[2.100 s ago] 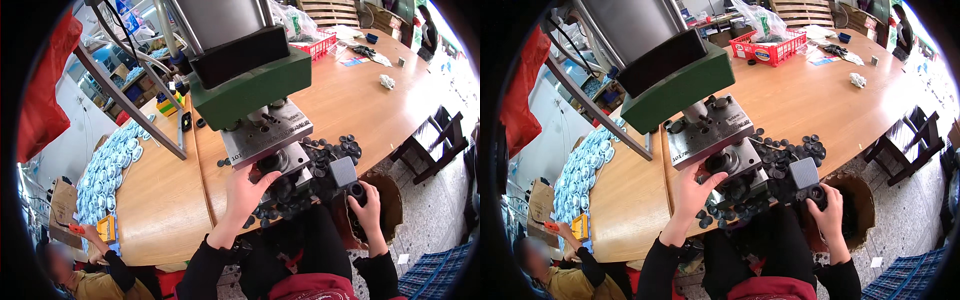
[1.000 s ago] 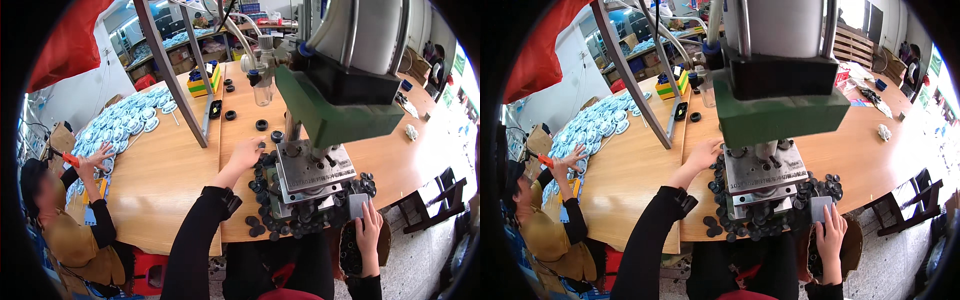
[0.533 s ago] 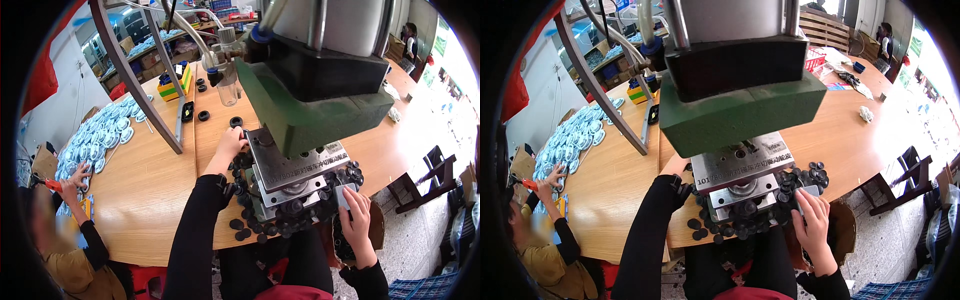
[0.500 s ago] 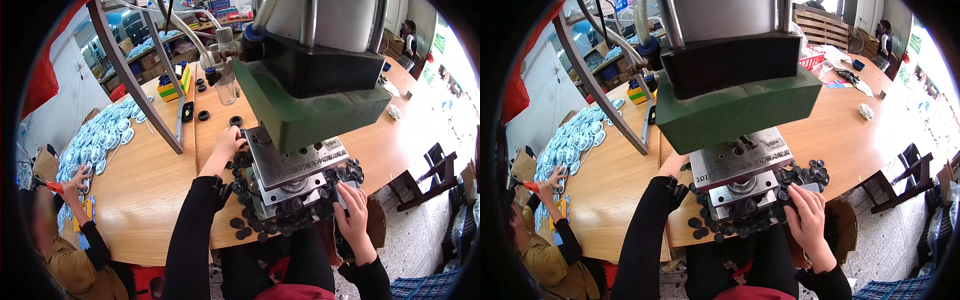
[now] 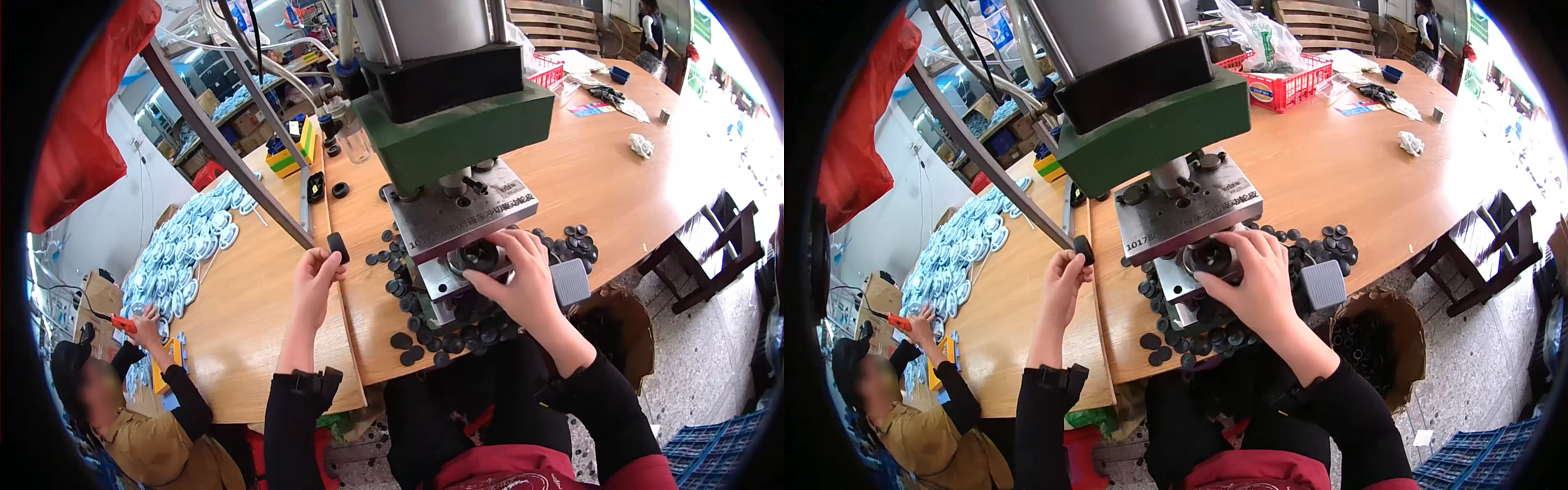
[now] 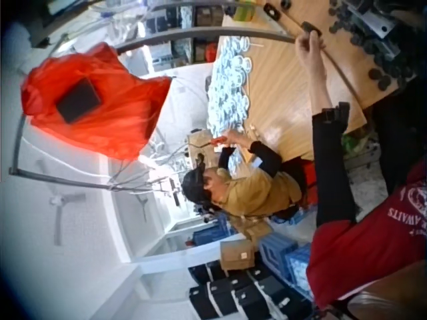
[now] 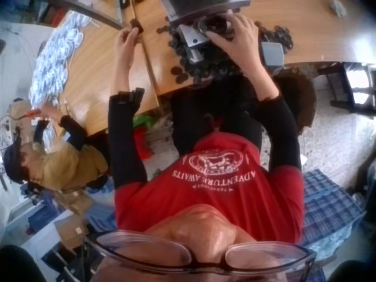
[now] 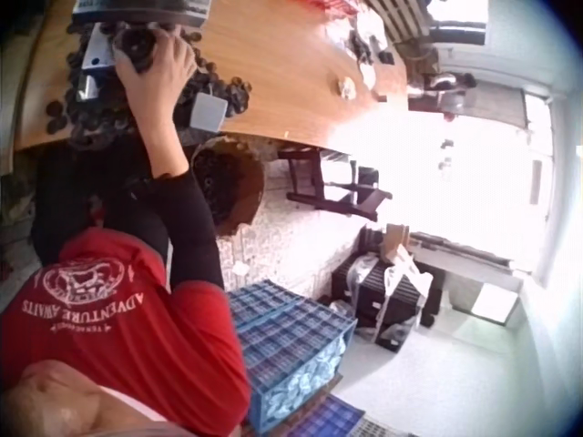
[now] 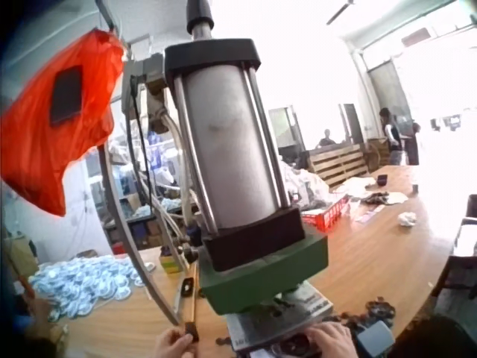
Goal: The person repeatedly places small black circular objects into a press machine, activates the press with a foot pedal, and removes the processed items. The person also occasionally picks up and moves objects on the table.
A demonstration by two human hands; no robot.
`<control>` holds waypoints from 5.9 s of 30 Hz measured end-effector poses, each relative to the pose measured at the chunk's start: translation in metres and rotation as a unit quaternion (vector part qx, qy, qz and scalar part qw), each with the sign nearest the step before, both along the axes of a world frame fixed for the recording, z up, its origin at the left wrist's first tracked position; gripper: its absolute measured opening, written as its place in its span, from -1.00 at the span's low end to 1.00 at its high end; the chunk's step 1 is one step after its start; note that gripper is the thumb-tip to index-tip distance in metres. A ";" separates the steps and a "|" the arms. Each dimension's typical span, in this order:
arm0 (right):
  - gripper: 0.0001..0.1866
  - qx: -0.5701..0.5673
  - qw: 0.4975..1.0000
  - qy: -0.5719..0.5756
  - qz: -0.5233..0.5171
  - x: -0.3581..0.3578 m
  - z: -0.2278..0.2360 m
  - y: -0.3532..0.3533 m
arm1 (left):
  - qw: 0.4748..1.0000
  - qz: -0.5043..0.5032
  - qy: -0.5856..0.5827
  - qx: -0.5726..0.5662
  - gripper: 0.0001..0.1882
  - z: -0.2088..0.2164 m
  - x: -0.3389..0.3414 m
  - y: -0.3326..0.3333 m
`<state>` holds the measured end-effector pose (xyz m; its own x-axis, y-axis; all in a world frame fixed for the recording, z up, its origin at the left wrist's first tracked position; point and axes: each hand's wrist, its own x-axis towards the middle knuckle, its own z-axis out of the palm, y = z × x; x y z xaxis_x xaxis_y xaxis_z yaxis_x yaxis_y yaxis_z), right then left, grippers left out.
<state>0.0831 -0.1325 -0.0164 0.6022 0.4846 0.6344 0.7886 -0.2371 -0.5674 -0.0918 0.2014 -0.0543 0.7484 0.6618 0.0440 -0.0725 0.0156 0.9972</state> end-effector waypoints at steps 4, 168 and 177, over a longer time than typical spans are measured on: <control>-0.39 -0.003 0.994 0.092 -0.059 -0.015 -0.043 -0.072 | 0.960 -0.153 -0.140 -0.186 -0.44 0.041 -0.015 -0.094; -0.51 -0.099 0.964 0.123 -0.213 0.024 -0.131 -0.249 | 0.912 -0.010 0.047 0.408 -0.55 0.052 0.087 -0.194; -0.46 -0.122 0.986 0.051 -0.100 0.036 -0.093 -0.151 | 0.903 0.040 0.044 0.425 -0.48 0.041 0.083 -0.204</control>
<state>0.1195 -0.2832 -0.1097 0.7556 0.4806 0.4452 0.6543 -0.5204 -0.5487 -0.0092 -0.0021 -0.0135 0.7244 0.4702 0.5041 0.0412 -0.7595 0.6492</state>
